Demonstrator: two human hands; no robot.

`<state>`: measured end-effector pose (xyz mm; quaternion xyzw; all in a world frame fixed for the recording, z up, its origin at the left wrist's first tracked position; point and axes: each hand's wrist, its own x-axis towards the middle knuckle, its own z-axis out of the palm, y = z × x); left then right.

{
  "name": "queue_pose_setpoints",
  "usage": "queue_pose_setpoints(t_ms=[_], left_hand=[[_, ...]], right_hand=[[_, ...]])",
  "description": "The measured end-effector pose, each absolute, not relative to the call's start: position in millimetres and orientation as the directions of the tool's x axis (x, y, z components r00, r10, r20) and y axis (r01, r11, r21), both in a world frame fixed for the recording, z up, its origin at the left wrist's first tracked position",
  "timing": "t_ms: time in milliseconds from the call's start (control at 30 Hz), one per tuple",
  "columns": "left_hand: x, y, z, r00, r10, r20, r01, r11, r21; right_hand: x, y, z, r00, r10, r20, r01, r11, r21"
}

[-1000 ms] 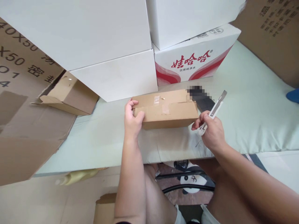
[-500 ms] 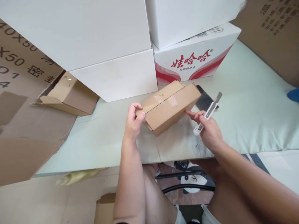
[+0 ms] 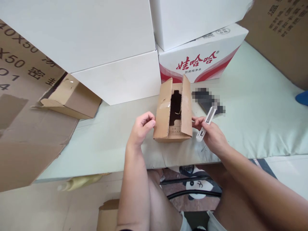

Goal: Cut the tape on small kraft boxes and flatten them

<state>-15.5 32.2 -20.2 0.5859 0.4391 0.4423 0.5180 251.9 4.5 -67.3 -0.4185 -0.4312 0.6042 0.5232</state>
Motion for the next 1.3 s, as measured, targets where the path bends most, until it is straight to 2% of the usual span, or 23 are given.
queue_pose_setpoints(t_ms=[200, 333, 433, 633, 733, 833, 967, 1067, 1300], left_hand=[[-11.0, 29.2, -14.8, 0.217, 0.975, 0.051, 0.085, -0.071, 0.994], [-8.5, 28.6, -11.5, 0.241, 0.969, 0.057, 0.18, -0.103, 0.978], [-3.0, 28.6, -12.2, 0.179, 0.979, 0.096, 0.295, -0.147, 0.944], [21.1, 24.7, -19.0, 0.077, 0.979, 0.187, 0.33, -0.202, 0.922], [28.5, 22.6, -18.9, 0.11, 0.955, 0.275, 0.425, -0.295, 0.856], [30.4, 21.9, -14.7, 0.215, 0.901, 0.376, 0.527, -0.431, 0.732], [31.0, 21.9, -7.4, 0.378, 0.836, 0.398, 0.596, -0.548, 0.587], [31.7, 22.4, -5.4, 0.404, 0.844, 0.352, 0.632, -0.536, 0.56], [32.6, 24.9, -8.9, 0.338, 0.879, 0.336, 0.653, -0.476, 0.589]], right_hand=[[251.6, 4.4, -62.8, -0.105, 0.986, -0.127, -0.247, -0.149, -0.958], [252.0, 3.0, -65.3, -0.097, 0.993, -0.069, -0.194, -0.087, -0.977], [251.6, 1.1, -70.1, -0.119, 0.993, -0.025, -0.182, -0.047, -0.982], [246.7, 0.8, -72.7, -0.062, 0.997, 0.052, -0.195, 0.039, -0.98], [245.8, 2.0, -71.8, -0.042, 0.997, 0.066, -0.206, 0.056, -0.977], [246.2, 2.9, -71.4, -0.053, 0.997, 0.055, -0.203, 0.043, -0.978], [246.4, 3.6, -70.5, -0.053, 0.997, 0.047, -0.222, 0.034, -0.975], [246.4, 3.4, -69.5, -0.064, 0.997, 0.046, -0.202, 0.032, -0.979], [248.2, 2.7, -71.7, -0.058, 0.998, 0.034, -0.133, 0.026, -0.991]])
